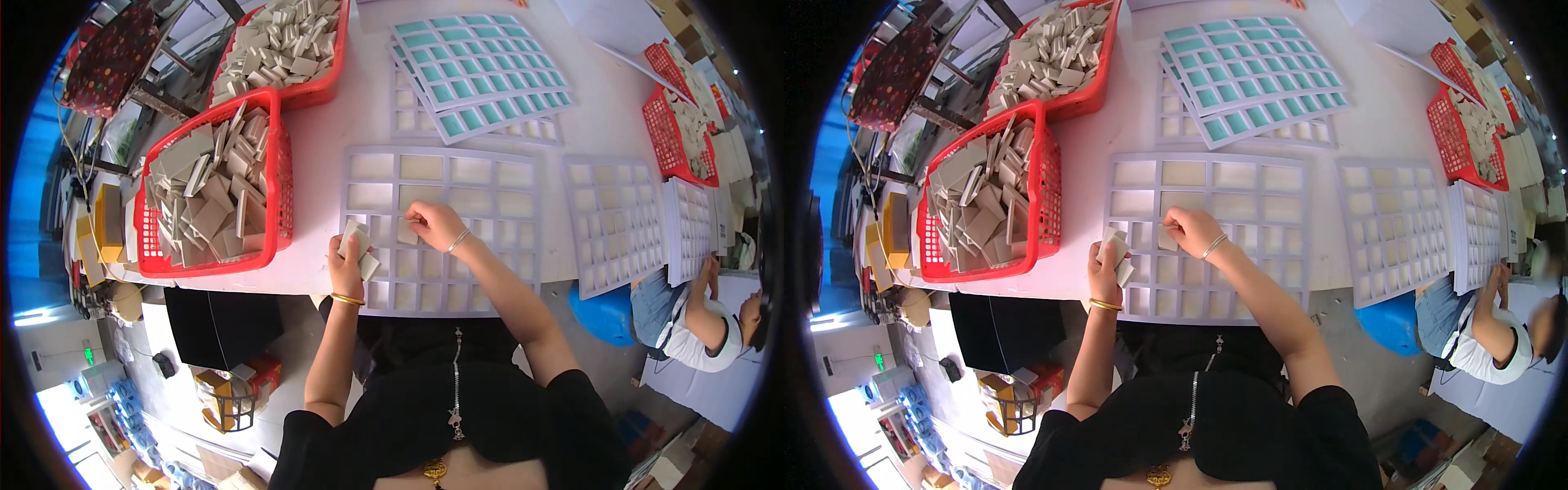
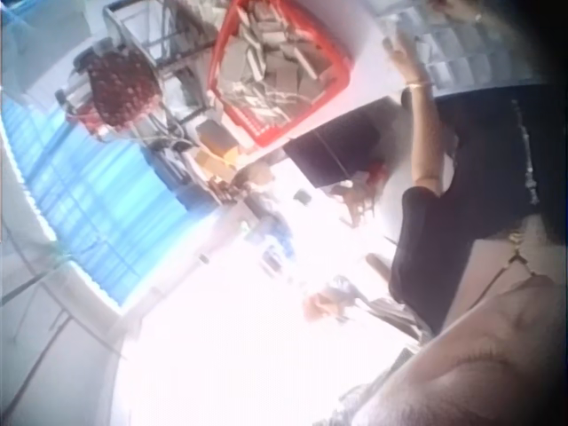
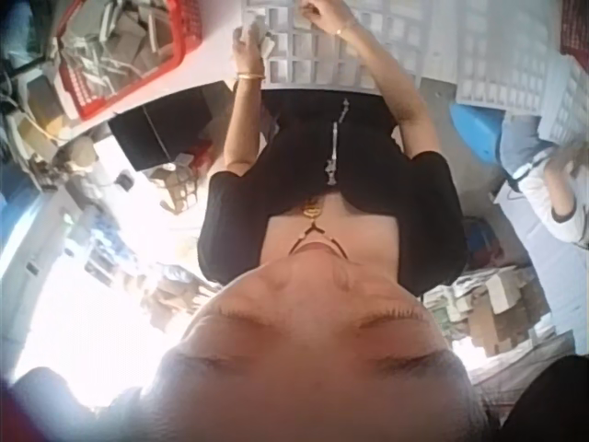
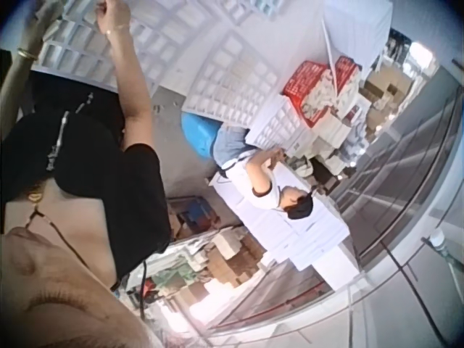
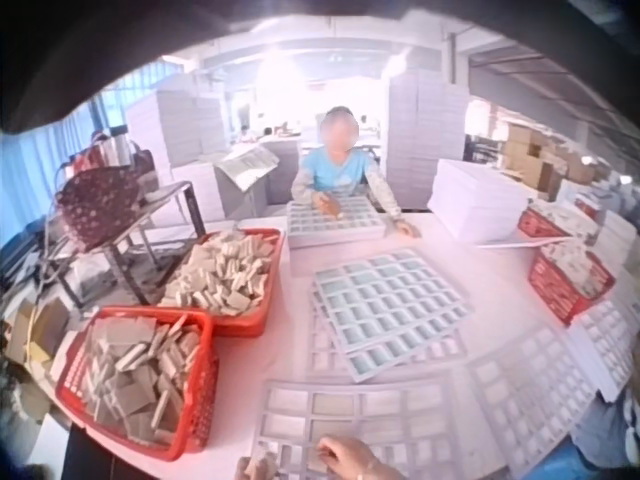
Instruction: The person picks small, rectangular, light-colored tiles from a red basket and places them one by one into the compartments of a white grid tray. The person continues this repetitive sorting process, filling the tray's slots with the tiles.
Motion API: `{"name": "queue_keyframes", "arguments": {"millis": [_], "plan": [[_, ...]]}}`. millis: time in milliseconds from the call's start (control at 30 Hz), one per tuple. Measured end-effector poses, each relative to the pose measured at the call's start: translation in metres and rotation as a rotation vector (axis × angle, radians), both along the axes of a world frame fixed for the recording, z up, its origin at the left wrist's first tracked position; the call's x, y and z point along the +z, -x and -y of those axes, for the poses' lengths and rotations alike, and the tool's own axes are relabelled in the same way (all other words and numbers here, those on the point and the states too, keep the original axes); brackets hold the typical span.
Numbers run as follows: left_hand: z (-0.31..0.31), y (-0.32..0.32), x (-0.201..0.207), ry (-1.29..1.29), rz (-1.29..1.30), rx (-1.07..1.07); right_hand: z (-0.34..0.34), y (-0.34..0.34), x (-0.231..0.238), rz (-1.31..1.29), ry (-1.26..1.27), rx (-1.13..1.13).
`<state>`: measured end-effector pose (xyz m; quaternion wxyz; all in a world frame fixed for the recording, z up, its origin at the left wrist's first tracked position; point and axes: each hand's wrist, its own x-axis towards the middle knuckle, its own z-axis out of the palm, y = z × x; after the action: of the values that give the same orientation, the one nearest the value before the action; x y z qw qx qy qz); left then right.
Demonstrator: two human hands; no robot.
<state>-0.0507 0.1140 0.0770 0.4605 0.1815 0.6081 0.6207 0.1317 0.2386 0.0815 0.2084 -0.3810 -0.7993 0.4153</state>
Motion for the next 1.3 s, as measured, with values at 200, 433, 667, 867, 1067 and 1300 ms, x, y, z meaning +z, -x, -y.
{"name": "queue_keyframes", "arguments": {"millis": [200,433,667,867,1067,1300], "plan": [[0.003,-0.005,-0.002,0.035,-0.259,-0.066,0.003,0.011,0.008,0.287,-0.488,0.066],[-0.002,-0.003,-0.004,0.057,-0.341,-0.129,0.017,0.014,0.008,0.317,-0.824,0.065],[0.000,-0.006,-0.012,-0.051,-0.454,-0.147,0.011,0.010,0.019,0.256,-0.404,0.094],[-0.008,-0.024,0.007,-0.109,-0.279,-0.220,0.017,0.001,0.028,-0.346,0.518,0.055],[-0.014,-0.029,0.011,-0.090,-0.374,-0.183,0.030,-0.018,0.041,-0.306,0.382,-0.082],[-0.024,-0.017,0.036,-0.054,-0.370,-0.344,0.024,-0.039,0.050,-0.364,0.479,-0.205]]}}
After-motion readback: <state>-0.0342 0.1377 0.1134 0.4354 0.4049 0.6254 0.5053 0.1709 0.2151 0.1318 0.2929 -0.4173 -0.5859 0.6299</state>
